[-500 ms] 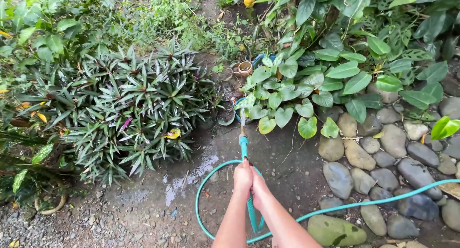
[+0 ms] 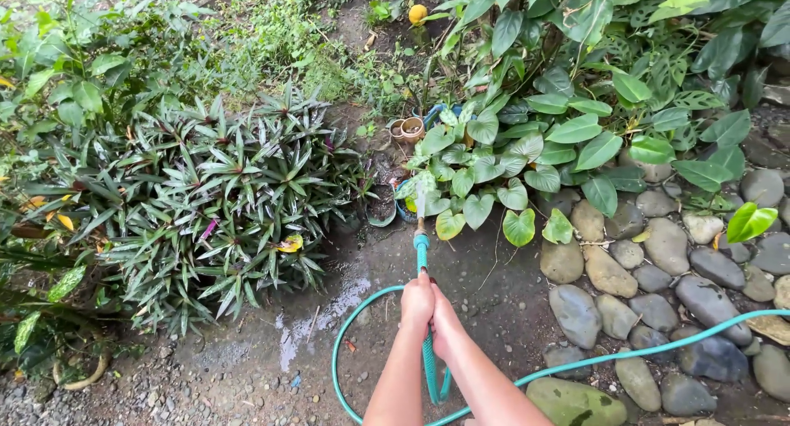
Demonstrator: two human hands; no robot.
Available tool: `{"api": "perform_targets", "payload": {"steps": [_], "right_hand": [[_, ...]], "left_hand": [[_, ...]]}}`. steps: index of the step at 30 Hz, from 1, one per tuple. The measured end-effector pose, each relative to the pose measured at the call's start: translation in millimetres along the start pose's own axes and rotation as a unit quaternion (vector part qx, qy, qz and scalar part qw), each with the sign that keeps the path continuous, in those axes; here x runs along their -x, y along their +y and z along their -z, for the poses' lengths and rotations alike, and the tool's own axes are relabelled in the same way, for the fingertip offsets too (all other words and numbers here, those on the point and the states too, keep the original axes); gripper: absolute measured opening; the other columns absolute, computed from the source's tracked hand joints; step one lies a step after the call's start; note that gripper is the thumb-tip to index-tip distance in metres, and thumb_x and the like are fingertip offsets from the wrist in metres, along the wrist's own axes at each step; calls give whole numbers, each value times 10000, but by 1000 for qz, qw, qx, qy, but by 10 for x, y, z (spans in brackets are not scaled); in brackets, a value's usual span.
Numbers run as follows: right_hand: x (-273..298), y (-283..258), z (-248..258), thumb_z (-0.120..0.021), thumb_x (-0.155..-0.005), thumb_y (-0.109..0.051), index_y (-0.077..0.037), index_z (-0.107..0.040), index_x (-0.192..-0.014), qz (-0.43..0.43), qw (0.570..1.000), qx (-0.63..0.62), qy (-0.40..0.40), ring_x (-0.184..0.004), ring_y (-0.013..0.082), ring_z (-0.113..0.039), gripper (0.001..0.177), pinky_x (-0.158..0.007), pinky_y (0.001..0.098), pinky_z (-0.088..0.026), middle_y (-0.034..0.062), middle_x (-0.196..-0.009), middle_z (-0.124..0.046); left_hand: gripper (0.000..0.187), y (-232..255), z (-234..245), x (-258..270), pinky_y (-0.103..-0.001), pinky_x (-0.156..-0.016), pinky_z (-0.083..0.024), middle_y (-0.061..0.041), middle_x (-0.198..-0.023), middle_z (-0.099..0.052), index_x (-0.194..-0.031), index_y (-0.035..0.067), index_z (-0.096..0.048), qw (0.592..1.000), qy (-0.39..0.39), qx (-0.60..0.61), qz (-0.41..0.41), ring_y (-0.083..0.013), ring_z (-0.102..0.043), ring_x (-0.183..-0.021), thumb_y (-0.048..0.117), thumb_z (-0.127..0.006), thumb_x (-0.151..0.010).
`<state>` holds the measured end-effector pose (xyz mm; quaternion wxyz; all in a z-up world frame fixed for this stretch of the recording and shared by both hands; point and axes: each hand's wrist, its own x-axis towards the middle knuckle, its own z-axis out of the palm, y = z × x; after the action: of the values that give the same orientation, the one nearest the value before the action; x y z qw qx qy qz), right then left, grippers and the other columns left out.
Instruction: Watering various plants in an outdoor garden using a garden hose
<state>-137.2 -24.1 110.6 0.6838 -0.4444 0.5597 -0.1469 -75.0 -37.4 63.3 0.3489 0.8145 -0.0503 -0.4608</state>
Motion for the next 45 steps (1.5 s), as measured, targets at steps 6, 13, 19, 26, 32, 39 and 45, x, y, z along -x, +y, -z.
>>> {"api": "perform_targets", "payload": {"steps": [6,13,19,26,32,39,45], "right_hand": [[6,-71,51,-473,-924,-696,-74,-624,-1106,6,1000,-10,15,-1025,311,-604,665,-901,492,-509,121,-1068,-597],[5,-172,122,-470,-924,-696,-74,-627,-1116,15,999,-23,34,-1042,310,-600,669,-913,490,-504,123,-1084,-599],[16,-247,197,-467,-924,-695,-74,-629,-1126,16,998,-31,50,-1059,309,-596,672,-925,488,-498,124,-1099,-601],[-17,-391,299,-464,-924,-694,-74,-633,-1139,22,997,-35,62,-1081,309,-591,677,-940,486,-491,126,-1118,-604],[-10,-461,382,-461,-924,-693,-74,-635,-1149,25,997,-34,70,-1098,308,-587,681,-952,484,-486,127,-1133,-606],[33,-492,420,-457,-924,-692,-74,-638,-1162,23,996,-33,80,-1120,307,-582,686,-967,481,-479,129,-1153,-608],[65,-524,444,-454,-924,-691,-74,-641,-1172,30,995,-34,87,-1137,306,-578,691,-979,479,-473,130,-1168,-611]], "left_hand": [[570,102,-104,-107,-455,-774,-482,-167,-1087,-708,-1094,29,-688,999,-30,-17,-6,-345,-649,-937,478,-342,-1038],[597,96,-325,-393,-495,-844,-475,-210,-1126,-699,-1063,10,-704,991,-58,-96,-69,-390,-643,-1015,476,-333,-1028],[575,256,-345,-114,-524,-1101,-459,-226,-1197,-709,-1138,4,-733,976,-62,-154,-139,-383,-609,-1240,489,-476,-966],[620,425,-404,-112,-502,-1091,-467,-196,-1206,-714,-1155,36,-728,983,-70,-115,-126,-357,-598,-1266,554,-463,-941],[611,528,-461,-42,-496,-1085,-475,-193,-1219,-711,-1176,44,-724,985,-73,-102,-122,-354,-595,-1272,545,-460,-949],[617,585,-444,124,-496,-1110,-456,-196,-1257,-698,-1212,53,-716,985,-83,-105,-106,-360,-573,-1301,544,-429,-973],[619,577,-482,89,-490,-1109,-461,-178,-1267,-699,-1223,93,-716,986,-84,-106,-99,-344,-570,-1309,577,-424,-973]]}}
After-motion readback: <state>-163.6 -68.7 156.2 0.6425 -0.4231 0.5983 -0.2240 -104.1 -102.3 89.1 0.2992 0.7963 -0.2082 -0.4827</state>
